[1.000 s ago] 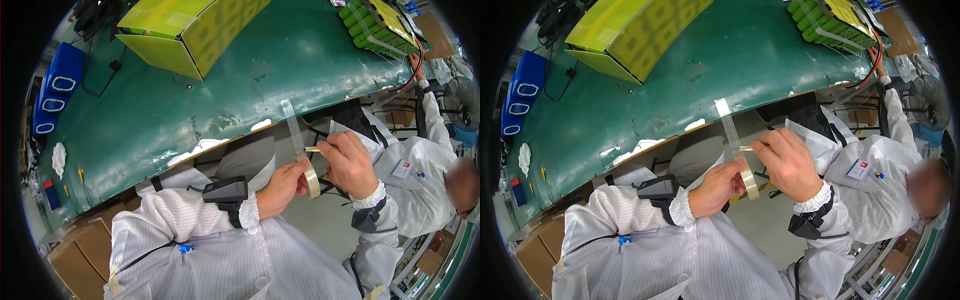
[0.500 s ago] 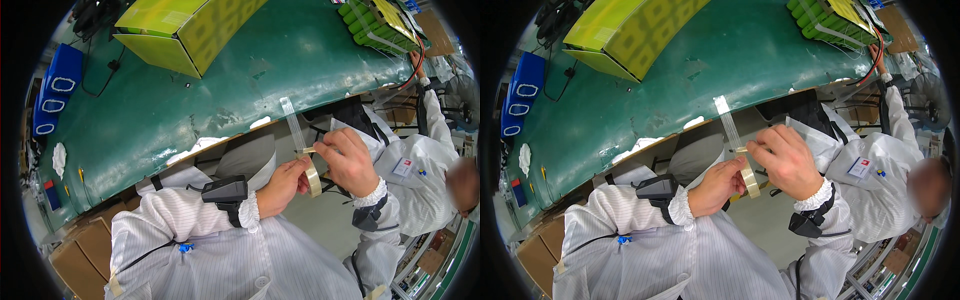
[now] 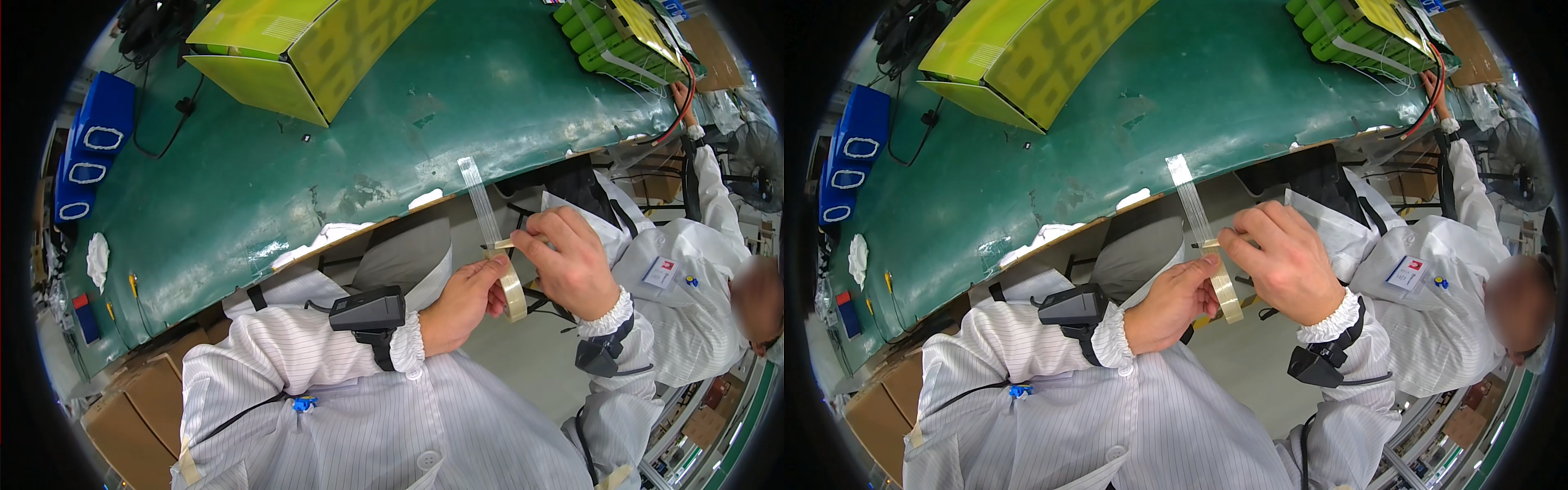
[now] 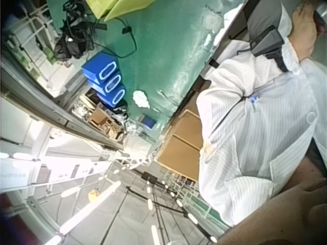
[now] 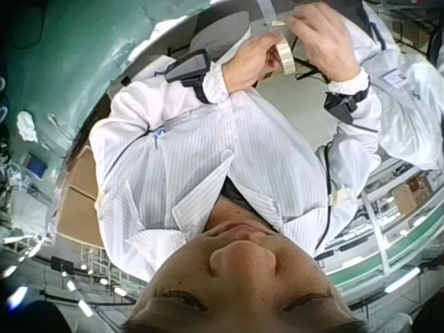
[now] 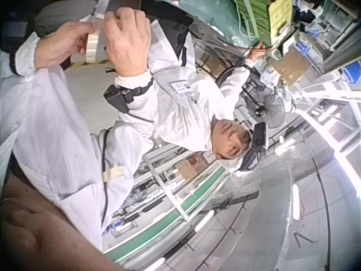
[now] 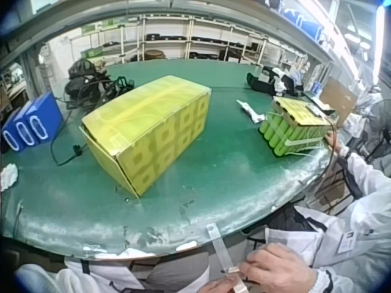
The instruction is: Applying adhesive tape to the edges and seams of a large green battery pack for insulation or assembly.
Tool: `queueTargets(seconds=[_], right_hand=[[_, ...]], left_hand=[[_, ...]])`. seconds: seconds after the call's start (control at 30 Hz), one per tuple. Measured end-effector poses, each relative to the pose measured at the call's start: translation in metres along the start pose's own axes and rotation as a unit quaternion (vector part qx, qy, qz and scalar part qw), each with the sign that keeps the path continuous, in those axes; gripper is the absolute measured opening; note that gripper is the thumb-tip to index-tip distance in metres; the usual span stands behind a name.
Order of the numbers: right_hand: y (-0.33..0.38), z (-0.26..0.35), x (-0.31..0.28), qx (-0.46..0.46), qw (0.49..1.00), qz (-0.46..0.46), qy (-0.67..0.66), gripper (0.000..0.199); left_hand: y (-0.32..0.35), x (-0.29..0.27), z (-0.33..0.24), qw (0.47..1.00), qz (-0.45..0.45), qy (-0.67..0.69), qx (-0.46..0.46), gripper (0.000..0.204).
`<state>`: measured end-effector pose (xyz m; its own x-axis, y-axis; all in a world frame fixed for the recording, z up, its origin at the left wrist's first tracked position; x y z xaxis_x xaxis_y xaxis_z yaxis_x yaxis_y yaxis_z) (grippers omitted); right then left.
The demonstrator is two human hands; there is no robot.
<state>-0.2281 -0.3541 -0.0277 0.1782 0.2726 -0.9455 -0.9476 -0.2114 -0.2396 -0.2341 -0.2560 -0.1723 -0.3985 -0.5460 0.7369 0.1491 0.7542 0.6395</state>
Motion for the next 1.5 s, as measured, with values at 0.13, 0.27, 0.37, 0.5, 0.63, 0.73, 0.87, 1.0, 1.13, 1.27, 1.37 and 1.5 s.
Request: queueTargets(seconds=[0.13, 0.27, 0.37, 0.5, 0.63, 0.73, 0.87, 1.0, 1.13, 1.27, 1.37, 1.5], right_hand=[[0.0, 0.0, 0.0, -0.003, 1.0, 0.003, 0.0, 0.029], [-0.002, 0.001, 0.0, -0.008, 1.0, 0.006, 0.005, 0.029], [-0.003, 0.002, -0.002, -0.007, 1.0, 0.01, 0.008, 0.028], [-0.004, 0.005, -0.004, -0.006, 1.0, 0.017, 0.009, 0.028], [-0.005, 0.006, -0.004, -0.006, 1.0, 0.021, 0.011, 0.027], [-0.005, 0.006, -0.004, -0.005, 1.0, 0.026, 0.012, 0.027], [-0.007, 0.007, -0.004, -0.011, 1.0, 0.021, 0.013, 0.026], [-0.006, 0.008, -0.003, -0.009, 0.999, 0.022, 0.027, 0.026], [-0.006, 0.009, -0.003, -0.014, 0.999, 0.025, 0.029, 0.025], [-0.008, 0.012, -0.001, -0.025, 0.999, 0.014, 0.03, 0.026], [-0.009, 0.013, -0.002, -0.02, 0.998, 0.04, 0.04, 0.025], [-0.013, 0.018, -0.002, -0.032, 0.998, 0.034, 0.049, 0.024]], left_hand=[[0.0, 0.001, -0.001, 1.0, -0.002, -0.003, -0.004, 0.035], [0.001, 0.001, -0.002, 1.0, -0.008, -0.002, -0.002, 0.035], [0.0, 0.001, -0.001, 1.0, -0.004, -0.003, -0.002, 0.036], [0.0, 0.001, -0.001, 1.0, -0.002, -0.005, -0.001, 0.037], [0.0, 0.002, -0.002, 1.0, -0.008, -0.007, 0.002, 0.038], [0.001, 0.002, -0.003, 1.0, -0.011, -0.01, -0.001, 0.038], [0.001, 0.001, -0.003, 1.0, -0.014, -0.004, 0.003, 0.038], [0.0, 0.003, -0.003, 1.0, -0.016, -0.002, -0.002, 0.038], [0.0, 0.003, -0.003, 1.0, -0.015, -0.006, -0.001, 0.039], [0.001, 0.003, -0.005, 1.0, -0.014, -0.012, 0.0, 0.039], [0.002, 0.003, -0.006, 1.0, -0.014, -0.015, 0.001, 0.038], [0.002, 0.003, -0.005, 1.0, -0.026, -0.016, -0.007, 0.035]])
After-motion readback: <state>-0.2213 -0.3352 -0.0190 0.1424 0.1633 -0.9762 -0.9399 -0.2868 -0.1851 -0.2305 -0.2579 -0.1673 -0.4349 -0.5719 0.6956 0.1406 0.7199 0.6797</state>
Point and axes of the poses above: each hand's wrist, its own y-axis away from the middle knuckle, its own x-axis out of the palm, z = x × y, the point moved 8 cm from there along -y, towards the middle knuckle, and after that the axes turned 10 degrees about -x, right-handed, at the moved point
